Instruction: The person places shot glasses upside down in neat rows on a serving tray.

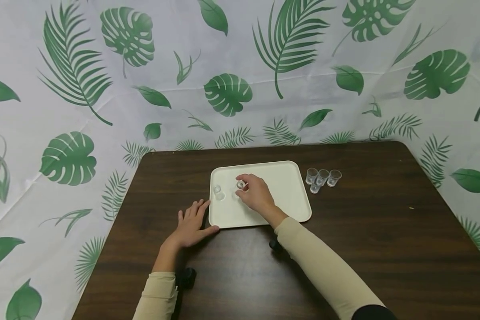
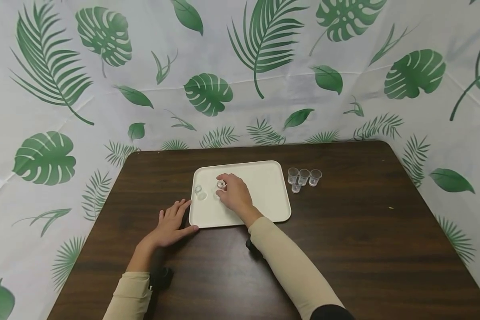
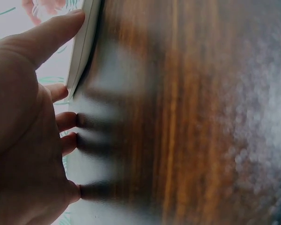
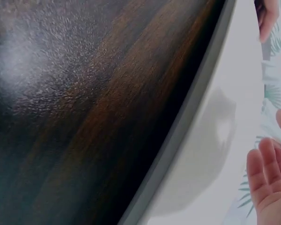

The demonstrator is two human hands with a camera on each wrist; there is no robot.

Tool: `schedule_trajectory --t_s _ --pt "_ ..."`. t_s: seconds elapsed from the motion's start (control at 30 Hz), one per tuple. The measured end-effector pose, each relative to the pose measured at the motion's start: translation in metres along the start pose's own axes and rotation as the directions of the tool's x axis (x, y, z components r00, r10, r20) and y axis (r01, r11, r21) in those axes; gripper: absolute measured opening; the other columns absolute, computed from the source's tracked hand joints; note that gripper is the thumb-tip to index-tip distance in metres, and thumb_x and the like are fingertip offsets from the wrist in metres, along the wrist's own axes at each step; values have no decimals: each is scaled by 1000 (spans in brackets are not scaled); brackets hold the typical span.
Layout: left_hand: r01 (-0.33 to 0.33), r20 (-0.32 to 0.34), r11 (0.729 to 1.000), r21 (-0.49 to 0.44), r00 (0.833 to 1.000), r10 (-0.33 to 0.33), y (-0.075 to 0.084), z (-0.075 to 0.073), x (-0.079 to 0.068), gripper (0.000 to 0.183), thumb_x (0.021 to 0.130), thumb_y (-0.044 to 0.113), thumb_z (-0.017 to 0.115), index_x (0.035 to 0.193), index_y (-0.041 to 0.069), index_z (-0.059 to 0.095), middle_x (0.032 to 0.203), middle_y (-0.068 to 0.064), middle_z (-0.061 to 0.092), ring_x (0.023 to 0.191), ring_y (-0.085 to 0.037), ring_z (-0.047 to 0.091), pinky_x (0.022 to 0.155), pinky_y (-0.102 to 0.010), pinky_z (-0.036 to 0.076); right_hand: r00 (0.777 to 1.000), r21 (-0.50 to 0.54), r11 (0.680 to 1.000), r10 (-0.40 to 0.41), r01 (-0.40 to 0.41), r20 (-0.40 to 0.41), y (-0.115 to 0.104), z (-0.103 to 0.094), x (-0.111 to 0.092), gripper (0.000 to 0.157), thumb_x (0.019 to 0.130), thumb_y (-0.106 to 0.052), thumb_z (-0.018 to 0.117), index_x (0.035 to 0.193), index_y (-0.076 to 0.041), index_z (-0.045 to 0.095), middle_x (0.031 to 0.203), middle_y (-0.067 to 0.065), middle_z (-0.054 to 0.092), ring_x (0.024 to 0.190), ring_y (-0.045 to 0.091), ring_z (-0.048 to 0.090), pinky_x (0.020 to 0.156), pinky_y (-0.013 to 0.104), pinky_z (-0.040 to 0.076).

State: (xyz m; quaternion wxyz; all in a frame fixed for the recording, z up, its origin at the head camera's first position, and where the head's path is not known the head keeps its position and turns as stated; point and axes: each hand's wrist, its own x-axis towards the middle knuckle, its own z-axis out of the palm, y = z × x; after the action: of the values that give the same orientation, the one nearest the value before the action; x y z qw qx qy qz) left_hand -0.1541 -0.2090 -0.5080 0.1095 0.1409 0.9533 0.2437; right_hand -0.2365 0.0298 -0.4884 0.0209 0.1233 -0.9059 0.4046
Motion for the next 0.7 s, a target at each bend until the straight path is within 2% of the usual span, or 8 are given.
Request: schedule_trajectory --t_s 0.2,0.33,0.47,0.7 --pt "1 7 1000 2 1000 -1 0 0 -1 91 91 59 60 158 13 19 160 -21 16 146 -43 9 106 -72 1 1000 -19 1000 -22 22 23 -2 11 0 34 83 -11 78 114 -14 65 109 2 68 87 14 64 78 34 50" --pt "-2 3 1000 2 1000 2 -2 0 -1 90 91 60 59 158 13 20 160 -21 17 146 -43 10 106 -72 1 994 -92 990 -102 106 38 -5 15 -2 35 84 -9 77 116 -14 66 106 2 68 88 15 64 78 35 50" --pt "-1 3 1000 0 1000 1 -2 1 0 89 91 59 60 157 14 20 160 -21 17 146 -43 10 105 -73 1 981 -166 967 -193 195 27 -6 17 -4 36 84 -9 76 118 -16 66 105 0 66 87 13 63 78 34 50" --pt "-12 -21 1000 -4 1000 12 -5 4 0 88 91 56 61 157 13 22 159 -21 19 146 -43 11 105 -73 2 971 -191 952 -239 240 29 -7 20 -4 35 86 -6 72 120 -15 67 110 2 67 91 15 64 81 33 50"
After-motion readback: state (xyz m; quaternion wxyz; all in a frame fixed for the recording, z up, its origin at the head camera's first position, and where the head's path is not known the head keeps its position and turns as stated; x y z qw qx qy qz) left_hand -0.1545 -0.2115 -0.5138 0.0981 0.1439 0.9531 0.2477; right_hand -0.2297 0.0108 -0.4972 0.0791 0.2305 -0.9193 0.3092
